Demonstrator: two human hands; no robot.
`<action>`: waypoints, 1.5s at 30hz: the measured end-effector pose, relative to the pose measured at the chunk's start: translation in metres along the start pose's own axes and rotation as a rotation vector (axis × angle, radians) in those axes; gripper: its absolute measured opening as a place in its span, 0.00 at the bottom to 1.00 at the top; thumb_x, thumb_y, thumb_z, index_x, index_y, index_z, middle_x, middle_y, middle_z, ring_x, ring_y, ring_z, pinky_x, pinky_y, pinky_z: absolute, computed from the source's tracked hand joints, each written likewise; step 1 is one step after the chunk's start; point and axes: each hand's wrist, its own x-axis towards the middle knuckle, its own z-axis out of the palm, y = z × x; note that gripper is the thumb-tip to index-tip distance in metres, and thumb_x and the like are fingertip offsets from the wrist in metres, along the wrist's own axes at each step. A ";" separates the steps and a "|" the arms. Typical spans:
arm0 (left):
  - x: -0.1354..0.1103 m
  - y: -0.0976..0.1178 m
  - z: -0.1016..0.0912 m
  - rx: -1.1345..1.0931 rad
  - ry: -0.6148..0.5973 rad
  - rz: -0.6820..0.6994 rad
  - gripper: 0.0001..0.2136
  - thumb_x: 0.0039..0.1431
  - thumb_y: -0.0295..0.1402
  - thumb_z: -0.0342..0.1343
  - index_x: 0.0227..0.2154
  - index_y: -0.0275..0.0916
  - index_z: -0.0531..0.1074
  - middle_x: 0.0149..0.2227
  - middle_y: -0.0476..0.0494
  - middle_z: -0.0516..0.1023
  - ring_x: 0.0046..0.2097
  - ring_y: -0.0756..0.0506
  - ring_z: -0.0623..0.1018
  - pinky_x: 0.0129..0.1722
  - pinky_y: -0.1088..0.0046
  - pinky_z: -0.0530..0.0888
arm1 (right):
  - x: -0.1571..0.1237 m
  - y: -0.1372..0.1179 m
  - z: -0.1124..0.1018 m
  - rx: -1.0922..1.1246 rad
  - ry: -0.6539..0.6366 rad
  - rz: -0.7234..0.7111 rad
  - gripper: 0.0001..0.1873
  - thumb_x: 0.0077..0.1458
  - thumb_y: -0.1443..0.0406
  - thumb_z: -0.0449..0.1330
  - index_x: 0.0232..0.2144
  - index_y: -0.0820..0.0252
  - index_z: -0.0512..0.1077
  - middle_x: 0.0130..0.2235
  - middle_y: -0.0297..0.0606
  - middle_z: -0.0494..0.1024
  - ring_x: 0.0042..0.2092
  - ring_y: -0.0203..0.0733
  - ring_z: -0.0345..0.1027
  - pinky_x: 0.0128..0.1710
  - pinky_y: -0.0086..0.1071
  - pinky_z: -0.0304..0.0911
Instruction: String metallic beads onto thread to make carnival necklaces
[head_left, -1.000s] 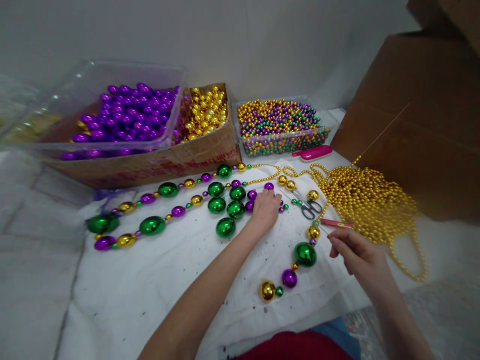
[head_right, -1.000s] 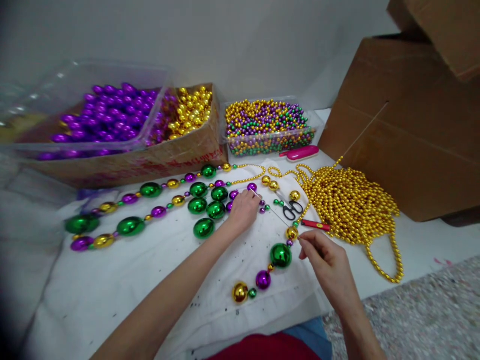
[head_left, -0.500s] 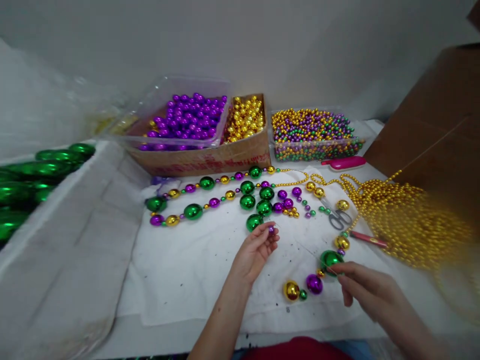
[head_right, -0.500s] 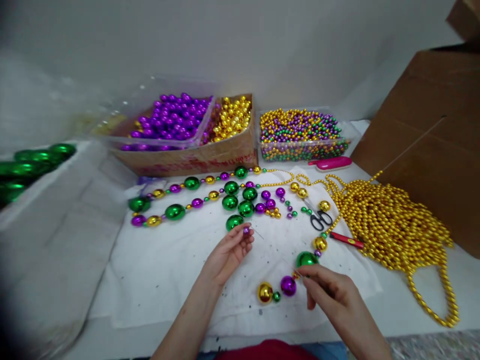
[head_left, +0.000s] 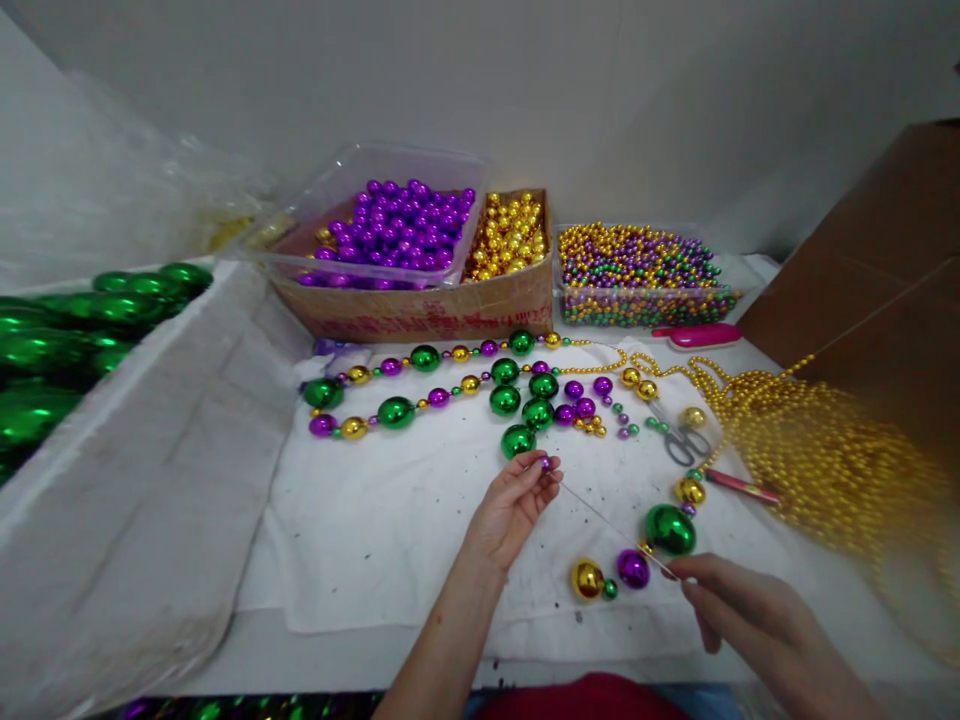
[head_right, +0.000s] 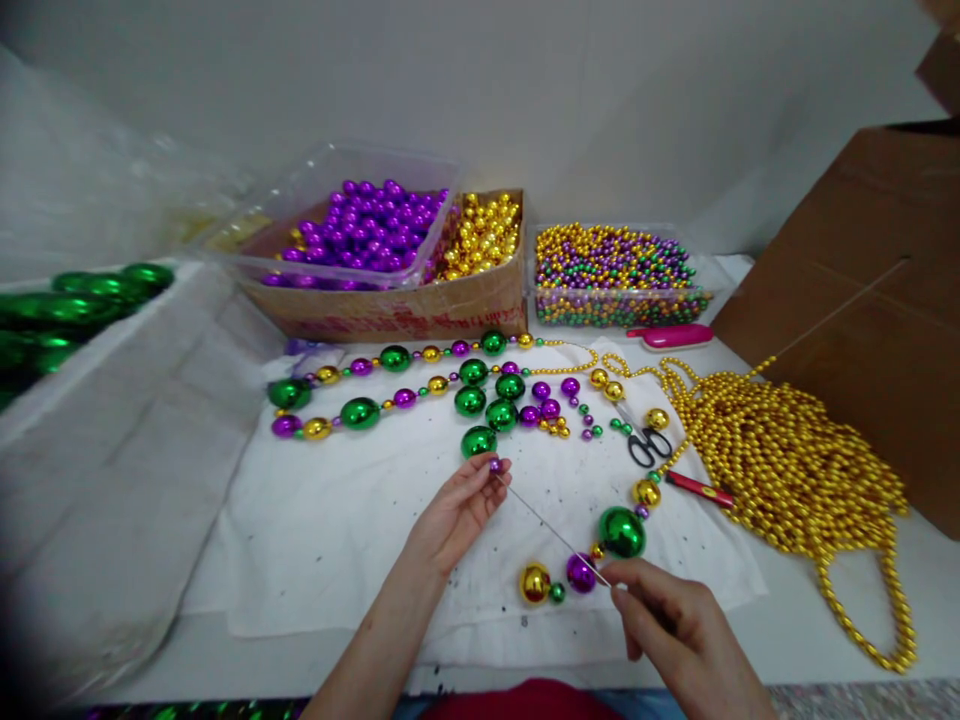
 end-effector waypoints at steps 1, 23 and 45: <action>0.000 0.000 -0.001 0.000 -0.001 0.005 0.08 0.51 0.24 0.60 0.36 0.33 0.72 0.37 0.42 0.77 0.36 0.51 0.77 0.37 0.78 0.74 | 0.001 0.000 0.000 0.005 -0.002 0.004 0.20 0.55 0.51 0.54 0.38 0.58 0.77 0.18 0.33 0.69 0.24 0.39 0.65 0.24 0.27 0.59; -0.023 0.002 0.019 0.814 -0.122 0.172 0.11 0.52 0.33 0.59 0.38 0.38 0.73 0.37 0.45 0.75 0.38 0.48 0.73 0.39 0.72 0.69 | 0.038 -0.012 0.058 0.575 -0.017 0.055 0.16 0.53 0.52 0.58 0.31 0.59 0.65 0.21 0.31 0.71 0.15 0.26 0.49 0.13 0.22 0.43; -0.002 0.027 -0.016 0.189 0.024 0.088 0.12 0.54 0.38 0.58 0.39 0.38 0.70 0.37 0.44 0.75 0.34 0.48 0.77 0.28 0.76 0.72 | 0.033 -0.013 0.056 0.839 -0.042 0.050 0.21 0.46 0.59 0.66 0.43 0.57 0.73 0.30 0.32 0.66 0.24 0.30 0.56 0.20 0.25 0.54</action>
